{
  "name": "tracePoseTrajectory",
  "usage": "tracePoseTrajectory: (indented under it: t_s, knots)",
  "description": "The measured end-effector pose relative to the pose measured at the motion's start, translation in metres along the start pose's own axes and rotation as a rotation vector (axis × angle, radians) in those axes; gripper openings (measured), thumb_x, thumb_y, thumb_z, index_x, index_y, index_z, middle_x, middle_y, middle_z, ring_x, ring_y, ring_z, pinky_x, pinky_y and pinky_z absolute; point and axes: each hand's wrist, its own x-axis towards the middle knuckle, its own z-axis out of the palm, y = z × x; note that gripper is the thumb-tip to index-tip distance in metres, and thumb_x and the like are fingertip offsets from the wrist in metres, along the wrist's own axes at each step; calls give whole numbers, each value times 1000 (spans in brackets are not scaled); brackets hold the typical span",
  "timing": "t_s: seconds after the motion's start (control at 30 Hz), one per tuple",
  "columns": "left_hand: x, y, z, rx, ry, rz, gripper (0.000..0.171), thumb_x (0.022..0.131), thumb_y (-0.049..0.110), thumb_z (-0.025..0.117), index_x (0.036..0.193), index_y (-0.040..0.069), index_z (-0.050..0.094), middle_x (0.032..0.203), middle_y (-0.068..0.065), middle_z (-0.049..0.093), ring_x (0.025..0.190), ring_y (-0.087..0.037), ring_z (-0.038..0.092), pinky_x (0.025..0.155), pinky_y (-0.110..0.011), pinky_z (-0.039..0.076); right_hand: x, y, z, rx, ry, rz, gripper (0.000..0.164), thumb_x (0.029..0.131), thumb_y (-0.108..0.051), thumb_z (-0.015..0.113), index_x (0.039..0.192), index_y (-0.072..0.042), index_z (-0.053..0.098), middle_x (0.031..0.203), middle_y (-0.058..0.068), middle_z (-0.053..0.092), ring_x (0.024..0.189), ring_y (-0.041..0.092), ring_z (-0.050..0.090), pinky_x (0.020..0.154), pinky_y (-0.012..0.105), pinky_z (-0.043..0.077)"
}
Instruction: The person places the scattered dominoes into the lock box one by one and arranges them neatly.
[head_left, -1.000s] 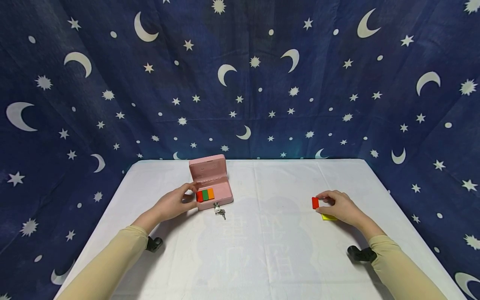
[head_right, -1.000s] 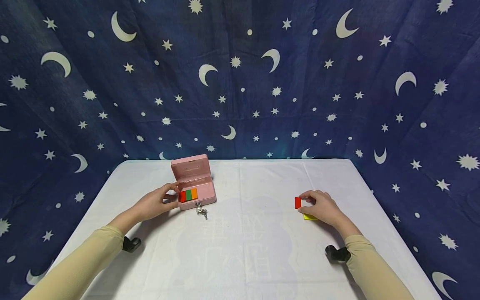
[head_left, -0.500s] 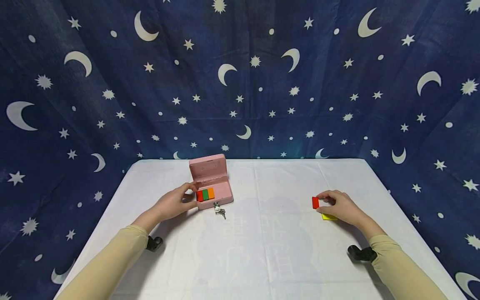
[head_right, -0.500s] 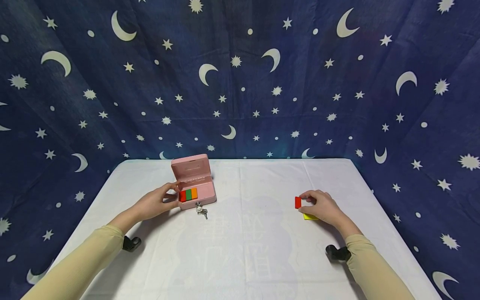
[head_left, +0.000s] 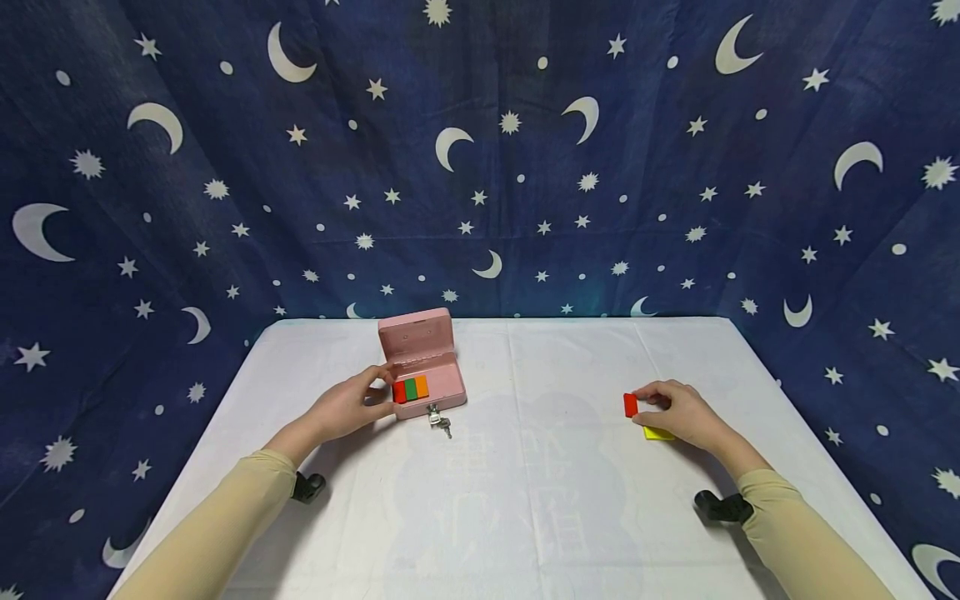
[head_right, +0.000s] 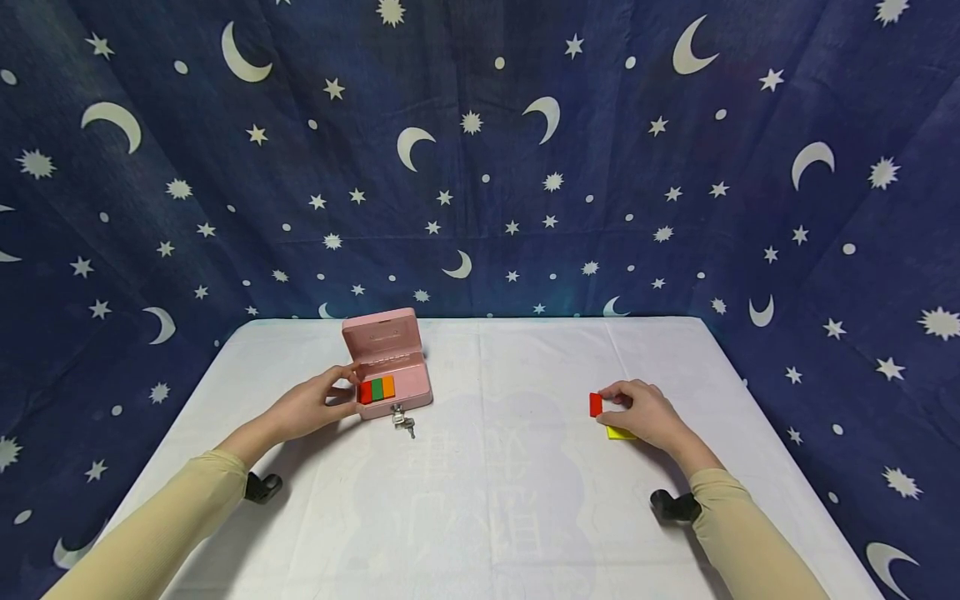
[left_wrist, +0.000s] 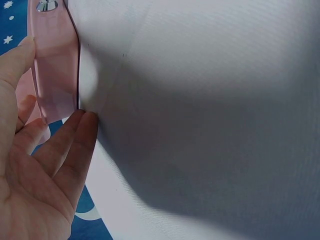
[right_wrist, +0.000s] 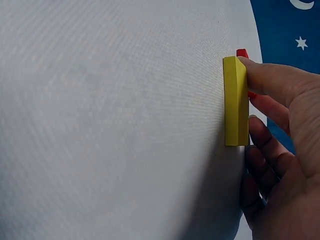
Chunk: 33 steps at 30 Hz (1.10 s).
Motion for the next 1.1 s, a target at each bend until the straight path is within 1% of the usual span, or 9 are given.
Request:
tracePoseTrajectory:
  t_s: [0.3, 0.47, 0.7, 0.87, 1.1]
  knots:
    - [0, 1, -1, 7, -7, -13, 52, 89, 50, 75, 125, 18, 54, 160, -7, 39, 122, -28, 64, 102, -54, 48, 1, 0, 0, -7, -4, 21, 46, 86, -35, 82, 121, -8, 70, 114, 10, 62, 102, 26, 53, 88, 41, 48]
    - [-1, 1, -1, 8, -8, -14, 53, 89, 50, 75, 125, 17, 54, 160, -8, 40, 122, -28, 64, 103, -54, 47, 2, 1, 1, -12, -3, 16, 47, 86, -36, 82, 122, -8, 70, 113, 10, 62, 102, 26, 53, 87, 41, 48]
    - [0, 1, -1, 10, -7, -15, 54, 89, 49, 75, 127, 17, 54, 160, -8, 40, 122, -28, 64, 103, -55, 47, 1, 3, 1, -38, 10, 6, 45, 87, -35, 81, 123, -11, 70, 112, 9, 62, 102, 27, 53, 89, 43, 48]
    - [-1, 2, -2, 8, 1, -16, 52, 89, 49, 76, 124, 17, 55, 159, -10, 41, 121, -29, 64, 104, -56, 46, 3, 5, 2, -76, 15, -1, 47, 87, -39, 80, 123, -11, 69, 109, 7, 62, 101, 25, 52, 86, 42, 46]
    - [1, 3, -2, 14, -11, -42, 56, 89, 52, 75, 126, 17, 54, 158, -11, 41, 123, -30, 63, 105, -57, 44, 7, 6, 3, -87, 23, 9, 49, 87, -41, 81, 120, -8, 68, 97, 4, 58, 93, 24, 49, 76, 37, 42]
